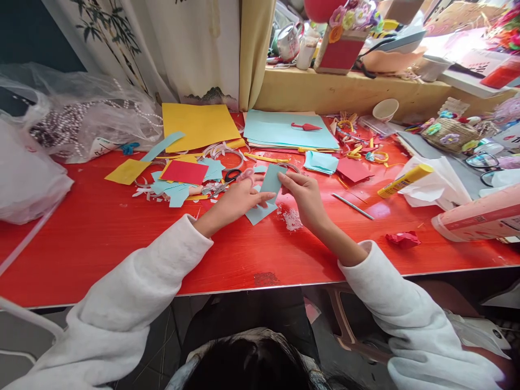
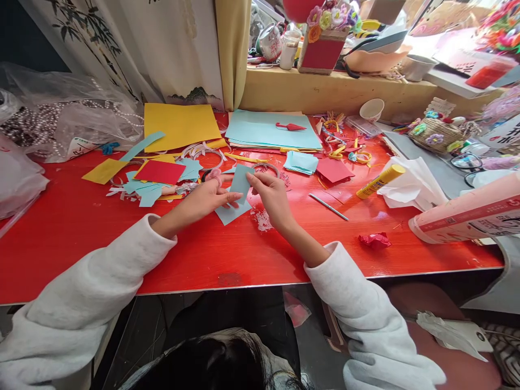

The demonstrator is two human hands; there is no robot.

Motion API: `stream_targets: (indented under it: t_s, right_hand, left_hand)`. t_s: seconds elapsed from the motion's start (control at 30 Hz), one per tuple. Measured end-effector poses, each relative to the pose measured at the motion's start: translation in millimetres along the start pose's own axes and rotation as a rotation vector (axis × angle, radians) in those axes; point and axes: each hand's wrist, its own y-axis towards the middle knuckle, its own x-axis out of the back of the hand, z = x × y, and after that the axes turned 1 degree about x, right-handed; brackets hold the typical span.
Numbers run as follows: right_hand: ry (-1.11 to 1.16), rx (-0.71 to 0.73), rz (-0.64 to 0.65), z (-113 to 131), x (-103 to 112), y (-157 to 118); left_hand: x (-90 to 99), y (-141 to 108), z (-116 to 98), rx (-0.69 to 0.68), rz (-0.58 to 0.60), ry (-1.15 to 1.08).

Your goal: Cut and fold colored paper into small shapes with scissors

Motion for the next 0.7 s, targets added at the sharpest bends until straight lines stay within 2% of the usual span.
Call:
stream_targets:
  t_s: [0.1,0.17,0.23,0.3,0.37,0.53,0.7]
  right_hand:
    - [0.079,-0.085,0.023,0.1,-0.5,0.7]
    - [0.128,-0.135,0.064,0.7,-1.6,0.7]
    - [0.145,-0.165,0.091,1.7,-2.9,0.3]
    - [0.136,-0.171,0.085,2.4,-3.8,-0.1]
    - [0.095,-0.152,0.062,2.4,-4.1,-0.2]
    - [-0.034,-0.071,0.015,0.0,-4.0,-0.6]
    - [-0.14,0.019,0.059,0.9,-4.7,-3.2]
  left_hand:
    - [-2.4,-1.2,0.2,-0.185,-0.317,0.312]
    - [-4.8,-2.6,1.8,-0.323,-0.393,0.456]
    - [-7.4,-3.5,4.3,-0.411,-0.378,0.538]
    - [-10.0,-3.8,6.2,-0.431,-0.349,0.551]
    - [-11.7,-4.0,5.6,-0.387,-0.322,0.483]
    - [-9.8,-6.9,-6.8,-0.156,-0.249,0.233]
    - [-8.1,-7.4,-9.0,-0.131,-0.144,0.195]
